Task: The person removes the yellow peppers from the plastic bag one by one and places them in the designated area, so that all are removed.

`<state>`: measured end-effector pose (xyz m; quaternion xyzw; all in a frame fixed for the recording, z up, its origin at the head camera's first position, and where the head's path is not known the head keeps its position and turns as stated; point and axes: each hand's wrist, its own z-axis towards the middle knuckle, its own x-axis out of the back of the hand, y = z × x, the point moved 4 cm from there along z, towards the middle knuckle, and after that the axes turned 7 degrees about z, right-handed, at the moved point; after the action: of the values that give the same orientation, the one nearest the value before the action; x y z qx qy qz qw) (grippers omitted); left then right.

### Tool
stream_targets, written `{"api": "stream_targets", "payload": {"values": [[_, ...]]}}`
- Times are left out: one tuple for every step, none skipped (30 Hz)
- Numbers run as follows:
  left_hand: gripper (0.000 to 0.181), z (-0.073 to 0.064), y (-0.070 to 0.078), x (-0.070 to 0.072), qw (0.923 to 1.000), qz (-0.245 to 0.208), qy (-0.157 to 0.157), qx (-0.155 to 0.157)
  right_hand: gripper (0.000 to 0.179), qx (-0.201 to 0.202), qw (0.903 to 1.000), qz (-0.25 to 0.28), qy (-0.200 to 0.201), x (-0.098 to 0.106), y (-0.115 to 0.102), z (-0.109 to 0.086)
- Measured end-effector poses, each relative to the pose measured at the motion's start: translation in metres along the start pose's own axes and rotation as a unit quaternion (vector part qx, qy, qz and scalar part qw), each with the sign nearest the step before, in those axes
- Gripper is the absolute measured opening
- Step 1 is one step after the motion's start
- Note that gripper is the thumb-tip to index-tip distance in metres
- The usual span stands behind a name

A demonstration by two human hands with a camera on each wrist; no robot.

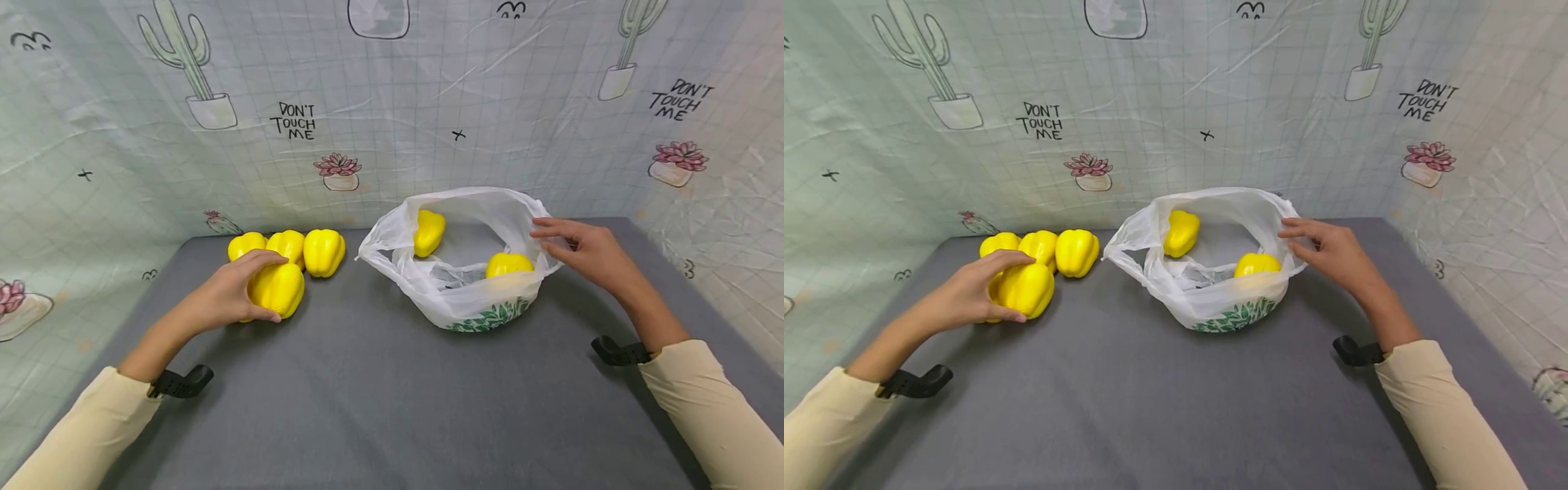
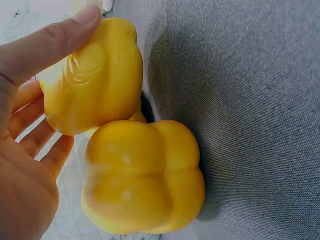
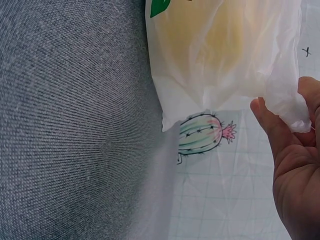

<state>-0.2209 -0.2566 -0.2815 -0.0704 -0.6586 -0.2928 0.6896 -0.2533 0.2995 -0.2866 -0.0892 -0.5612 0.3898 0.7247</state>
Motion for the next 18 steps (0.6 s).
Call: {"api": "stream_targets", "payload": {"values": [[0.092,0.001,-0.001,0.0,1.0,0.0,-0.002,0.0,0.031,0.002,1.0,-0.003,-0.001,0.0,0.0,0.0],[0.092,0.001,-0.001,0.0,1.0,-0.001,-0.003,0.001,0.03,0.002,1.0,-0.003,-0.001,0.0,0.0,0.0],[0.092,0.001,-0.001,0.0,1.0,-0.001,-0.004,0.001,0.03,0.001,1.0,-0.004,-0.001,0.0,-0.001,0.0],[0.092,0.001,-0.002,0.0,1.0,-0.002,-0.005,0.001,0.03,0.001,1.0,-0.003,-0.002,0.0,-0.001,0.0],[0.092,0.001,-0.002,-0.001,1.0,-0.002,-0.006,0.001,0.03,0.001,1.0,-0.002,-0.002,0.0,-0.001,0.0],[0.091,0.002,-0.003,-0.001,1.0,0.001,-0.008,0.002,0.03,0.001,1.0,-0.001,-0.001,0.0,-0.001,0.0],[0.091,0.002,-0.003,-0.002,0.9999,0.002,-0.011,0.002,0.03,0.001,1.0,0.0,-0.001,0.001,-0.001,0.0],[0.091,0.002,-0.003,-0.003,0.9999,0.003,-0.014,0.003,0.03,-0.001,1.0,0.003,0.0,0.001,-0.001,0.0],[0.09,0.002,-0.003,-0.004,0.9998,0.004,-0.018,0.004,0.03,0.001,1.0,0.002,-0.001,0.001,-0.001,0.0],[0.09,0.002,-0.003,-0.005,0.9998,0.008,-0.02,0.003,0.03,0.001,1.0,0.003,-0.001,0.001,-0.001,0.0],[0.09,0.002,-0.003,-0.006,0.9997,0.01,-0.022,0.002,0.03,0.001,1.0,0.003,-0.001,0.001,-0.001,0.0],[0.09,0.002,-0.004,-0.007,0.9997,0.011,-0.023,-0.002,0.03,0.002,1.0,0.002,-0.001,0.001,0.0,0.001],[0.09,0.002,-0.004,-0.008,0.9996,0.012,-0.023,-0.009,0.03,0.001,1.0,0.002,-0.002,0.001,0.0,0.001],[0.09,0.003,-0.004,-0.009,0.9996,0.014,-0.019,-0.016,0.03,0.001,1.0,0.001,-0.001,0.001,0.0,0.001],[0.089,0.003,-0.004,-0.01,0.9995,0.017,-0.014,-0.025,0.03,0.001,1.0,0.0,-0.001,0.0,0.001,0.001],[0.089,0.003,-0.004,-0.011,0.9993,0.018,-0.01,-0.032,0.03,-0.002,1.0,0.002,0.001,0.0,0.001,0.001],[0.089,0.003,-0.003,-0.011,0.9991,0.017,-0.008,-0.038,0.03,-0.003,1.0,0.002,0.001,0.0,0.001,0.001],[0.089,0.003,-0.004,-0.012,0.9989,0.017,-0.006,-0.044,0.03,-0.004,1.0,0.003,0.0,0.0,0.002,0.001]]}}
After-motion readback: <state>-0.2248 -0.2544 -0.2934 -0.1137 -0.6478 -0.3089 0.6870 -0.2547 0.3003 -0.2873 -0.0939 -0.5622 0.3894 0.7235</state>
